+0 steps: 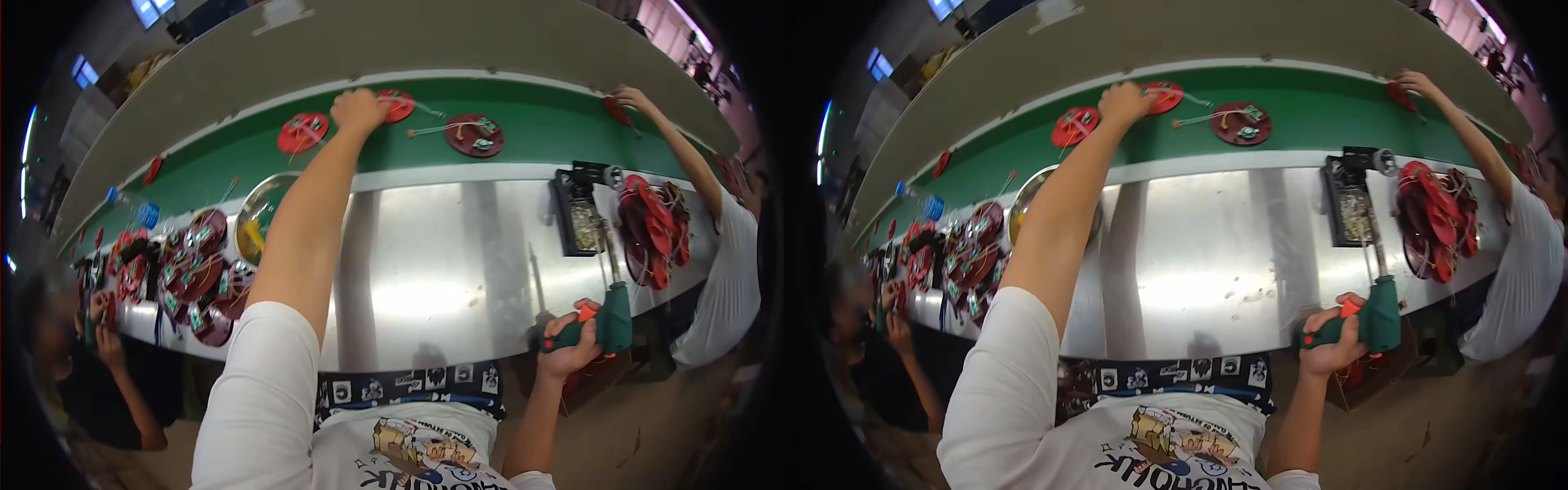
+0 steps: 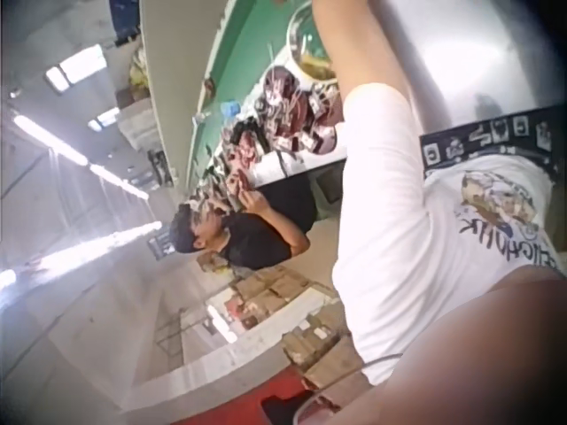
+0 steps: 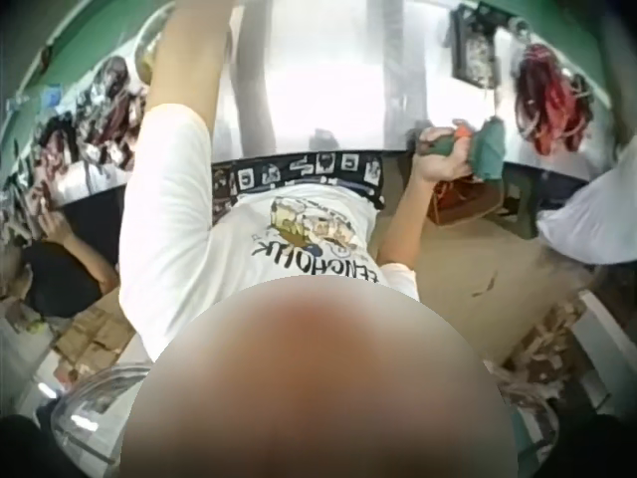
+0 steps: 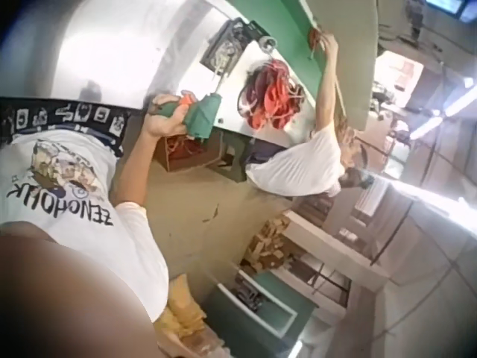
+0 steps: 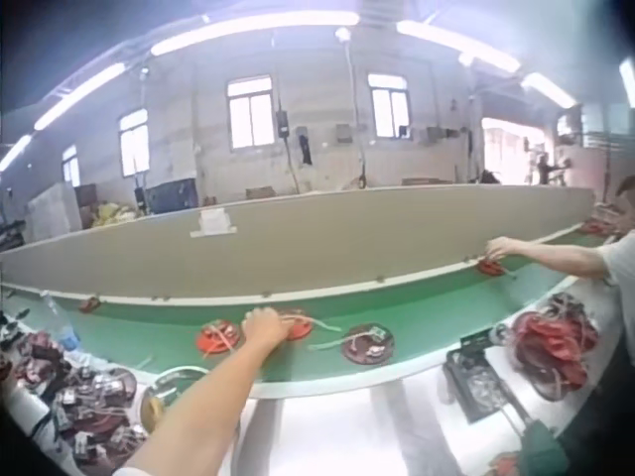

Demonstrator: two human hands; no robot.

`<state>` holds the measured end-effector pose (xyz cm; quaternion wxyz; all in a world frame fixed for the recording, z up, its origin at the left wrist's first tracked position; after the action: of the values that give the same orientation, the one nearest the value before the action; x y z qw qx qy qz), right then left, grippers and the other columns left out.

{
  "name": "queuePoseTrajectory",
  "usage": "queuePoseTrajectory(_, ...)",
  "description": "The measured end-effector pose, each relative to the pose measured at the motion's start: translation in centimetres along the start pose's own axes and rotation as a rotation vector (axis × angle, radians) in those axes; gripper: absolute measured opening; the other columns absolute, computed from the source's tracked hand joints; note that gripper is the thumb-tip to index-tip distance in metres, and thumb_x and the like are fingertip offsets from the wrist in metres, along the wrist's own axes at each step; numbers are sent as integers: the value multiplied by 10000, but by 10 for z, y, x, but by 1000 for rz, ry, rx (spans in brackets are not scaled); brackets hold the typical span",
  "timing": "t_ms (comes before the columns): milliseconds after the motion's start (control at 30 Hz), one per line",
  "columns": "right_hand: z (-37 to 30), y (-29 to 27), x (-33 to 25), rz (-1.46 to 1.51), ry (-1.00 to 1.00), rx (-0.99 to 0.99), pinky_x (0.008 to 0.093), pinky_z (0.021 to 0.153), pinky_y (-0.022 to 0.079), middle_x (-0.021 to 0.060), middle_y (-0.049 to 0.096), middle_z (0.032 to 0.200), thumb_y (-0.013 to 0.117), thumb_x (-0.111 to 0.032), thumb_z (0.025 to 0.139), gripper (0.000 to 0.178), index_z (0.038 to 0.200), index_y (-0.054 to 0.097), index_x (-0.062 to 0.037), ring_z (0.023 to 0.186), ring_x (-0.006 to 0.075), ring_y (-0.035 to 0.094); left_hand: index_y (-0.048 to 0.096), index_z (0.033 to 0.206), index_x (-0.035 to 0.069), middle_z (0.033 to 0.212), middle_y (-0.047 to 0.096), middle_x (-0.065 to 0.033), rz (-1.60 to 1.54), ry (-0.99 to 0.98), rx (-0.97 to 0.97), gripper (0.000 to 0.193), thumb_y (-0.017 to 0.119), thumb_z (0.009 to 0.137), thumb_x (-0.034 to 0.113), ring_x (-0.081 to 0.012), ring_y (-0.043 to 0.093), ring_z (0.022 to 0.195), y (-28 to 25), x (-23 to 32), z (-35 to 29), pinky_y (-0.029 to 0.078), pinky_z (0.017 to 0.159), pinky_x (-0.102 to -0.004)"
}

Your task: Soldering wires and components onto small circular circuit boards at an assembly line workstation.

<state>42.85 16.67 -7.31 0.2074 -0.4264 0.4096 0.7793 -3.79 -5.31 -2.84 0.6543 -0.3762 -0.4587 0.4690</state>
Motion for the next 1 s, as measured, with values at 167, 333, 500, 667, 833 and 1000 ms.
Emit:
queuePoseTrajectory(167, 0, 3, -4, 8, 26, -46, 286, 381, 389, 128, 519, 967, 461, -259, 986, 303, 1108, 477, 18, 454, 131, 454, 705, 1120, 47, 1201, 665, -192, -112, -66, -188, 588, 695, 816, 549, -326, 628, 1165, 5, 3, 14, 518, 946, -442)
queuePoseTrajectory(333, 4, 0, 1, 59, 49, -100, 278, 391, 376, 123, 525, 917, 468, -298, 990, 348, 1102, 474, 31, 453, 127, 440, 686, 1146, -4, 1044, 693, -201, -408, 333, -341, 530, 755, 781, 375, -343, 677, 958, -49, 12, -39, 537, 848, -413)
queuePoseTrajectory(500, 8, -11, -5, 32, 41, -152, 261, 412, 368, 122, 515, 915, 437, -320, 1007, 391, 1139, 464, 46, 480, 113, 440, 619, 1249, 4, 1088, 607, -170, -345, 947, -645, 506, 697, 789, 201, -323, 592, 1088, -74, 15, -185, 493, 946, -393)
queuePoseTrajectory(667, 8, 3, 0, 0, 50, -155, 275, 392, 389, 150, 510, 899, 450, -314, 996, 414, 1132, 459, 77, 467, 131, 449, 661, 1212, 95, 1163, 633, -174, -508, 664, -213, 398, 669, 822, 177, -356, 596, 1069, -103, -6, -231, 493, 943, -422)
queuePoseTrajectory(833, 6, -11, 6, 43, 60, -186, 276, 384, 404, 163, 511, 883, 475, -310, 990, 435, 1131, 443, 100, 451, 149, 456, 710, 1084, 120, 1058, 674, -127, -387, 692, -63, 290, 698, 799, 172, -322, 617, 972, -80, -3, -264, 509, 848, -426)
queuePoseTrajectory(1000, 6, -18, -1, -11, 34, -176, 261, 410, 391, 106, 505, 667, 424, -296, 1003, 391, 1131, 459, 71, 451, 141, 443, 723, 1079, 108, 1040, 666, -105, -540, 835, -55, 369, 656, 736, -11, -311, 602, 953, -73, -11, -278, 497, 838, -411)
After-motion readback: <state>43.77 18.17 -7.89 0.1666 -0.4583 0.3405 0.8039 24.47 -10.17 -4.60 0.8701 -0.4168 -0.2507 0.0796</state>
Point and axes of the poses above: each hand's wrist, its own z-axis towards the middle knuckle, its own y-axis out of the palm, x = y × z, the point moved 3 cm from there along z, towards the middle knuckle
